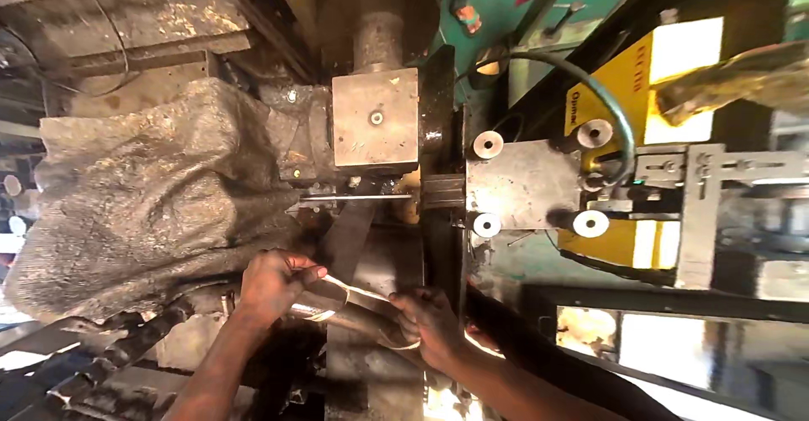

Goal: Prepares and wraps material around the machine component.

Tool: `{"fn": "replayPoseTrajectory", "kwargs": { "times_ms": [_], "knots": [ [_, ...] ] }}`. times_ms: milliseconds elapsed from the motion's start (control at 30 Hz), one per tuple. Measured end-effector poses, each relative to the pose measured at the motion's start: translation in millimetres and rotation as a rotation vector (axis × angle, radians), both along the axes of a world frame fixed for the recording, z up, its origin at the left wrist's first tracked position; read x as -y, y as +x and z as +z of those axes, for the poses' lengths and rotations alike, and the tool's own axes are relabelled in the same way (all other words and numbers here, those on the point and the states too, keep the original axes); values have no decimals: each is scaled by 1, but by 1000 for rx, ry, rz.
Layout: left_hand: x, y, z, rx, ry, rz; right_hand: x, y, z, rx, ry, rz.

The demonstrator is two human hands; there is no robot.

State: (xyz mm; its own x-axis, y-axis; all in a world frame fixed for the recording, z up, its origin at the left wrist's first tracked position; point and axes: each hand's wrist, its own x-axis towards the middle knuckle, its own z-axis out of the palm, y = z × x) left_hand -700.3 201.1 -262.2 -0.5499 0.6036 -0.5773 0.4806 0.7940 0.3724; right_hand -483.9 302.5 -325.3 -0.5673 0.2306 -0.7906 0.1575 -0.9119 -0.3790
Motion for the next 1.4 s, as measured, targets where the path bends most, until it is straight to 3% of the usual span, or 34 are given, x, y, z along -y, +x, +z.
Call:
{"fn": "replayPoseTrajectory", "kwargs": {
  "times_ms": [233,400,533,667,833,967,1100,1200,1267,1400],
  "knots": [
    [7,-1,-2,-11,23,11,0,7,3,-61,93,29],
    [17,3,-1,-118,112,-104,-13,-8,12,-171,219,-38],
    [32,5,-5,-117,139,-169,-26,-23,25,-3,-77,-59],
    [36,2,0,-18,112,-174,-17,-32,20,146,-298,126],
    [43,12,-10,-183,199,-253,-24,-56,42,59,-177,379],
    [46,15,-15,-274,277,-230,-25,-61,41,72,53,229],
    [39,22,-15,-161,228,-248,-41,-56,31,-11,36,87],
    [30,14,-10,-5,199,-191,-51,-43,19,-54,-314,-119],
    [22,6,-11,139,210,-74,-41,-34,-3,-61,-403,-138],
    [10,-3,-21,268,207,46,-20,-20,-29,-192,-150,-29]
  ]
}}
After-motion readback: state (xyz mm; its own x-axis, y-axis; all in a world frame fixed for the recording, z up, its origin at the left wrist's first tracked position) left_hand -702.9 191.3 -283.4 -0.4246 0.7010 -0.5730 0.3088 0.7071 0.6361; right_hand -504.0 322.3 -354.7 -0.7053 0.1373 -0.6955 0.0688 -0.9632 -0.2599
